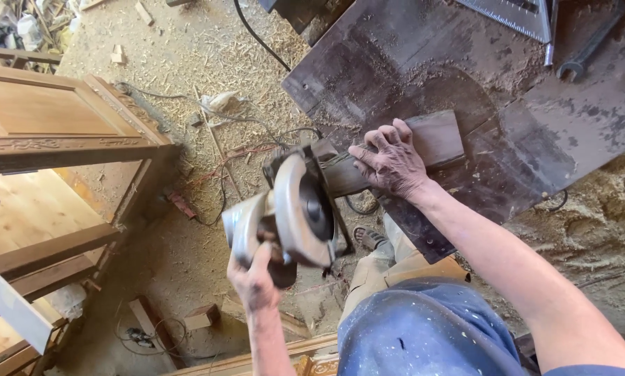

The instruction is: Cutting a wooden board with a circular saw and then sanding the edges with an angle grinder.

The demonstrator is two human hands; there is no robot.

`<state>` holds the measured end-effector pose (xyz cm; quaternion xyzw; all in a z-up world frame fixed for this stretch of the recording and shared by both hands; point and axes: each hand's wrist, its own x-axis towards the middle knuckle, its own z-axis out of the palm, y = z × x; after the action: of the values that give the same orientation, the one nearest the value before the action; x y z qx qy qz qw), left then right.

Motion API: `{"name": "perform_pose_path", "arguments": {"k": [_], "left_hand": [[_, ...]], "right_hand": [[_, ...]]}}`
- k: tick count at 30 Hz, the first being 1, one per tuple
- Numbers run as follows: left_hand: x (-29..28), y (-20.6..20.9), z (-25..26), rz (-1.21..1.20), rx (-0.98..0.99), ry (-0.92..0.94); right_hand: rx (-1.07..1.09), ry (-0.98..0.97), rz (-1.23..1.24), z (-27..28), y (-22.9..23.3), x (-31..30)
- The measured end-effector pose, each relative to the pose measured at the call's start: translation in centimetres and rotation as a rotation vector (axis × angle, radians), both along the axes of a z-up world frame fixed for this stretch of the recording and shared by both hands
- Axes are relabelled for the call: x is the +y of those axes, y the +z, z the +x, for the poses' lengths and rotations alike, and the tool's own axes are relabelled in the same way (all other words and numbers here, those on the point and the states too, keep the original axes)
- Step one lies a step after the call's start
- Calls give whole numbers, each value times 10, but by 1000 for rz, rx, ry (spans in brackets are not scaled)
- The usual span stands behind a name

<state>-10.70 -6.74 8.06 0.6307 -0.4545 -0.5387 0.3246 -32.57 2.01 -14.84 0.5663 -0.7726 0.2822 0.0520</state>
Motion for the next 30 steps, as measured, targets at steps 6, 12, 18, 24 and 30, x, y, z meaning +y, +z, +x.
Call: {"name": "perform_pose_path", "arguments": {"k": [6,12,18,24,30], "left_hand": [[11,-53,110,168,-45,127],[35,-99,182,174,-186,282],[59,-118,234,219,-246,339],[77,-108,256,254,-197,375],[84,-99,275,245,-88,338]], "right_hand": [[-19,38,68,-2,-8,13],[136,-343,406,19,21,20],[-93,-492,492,40,5,17],[-39,-545,273,67,0,24],[-43,-352,473,93,36,57]]}}
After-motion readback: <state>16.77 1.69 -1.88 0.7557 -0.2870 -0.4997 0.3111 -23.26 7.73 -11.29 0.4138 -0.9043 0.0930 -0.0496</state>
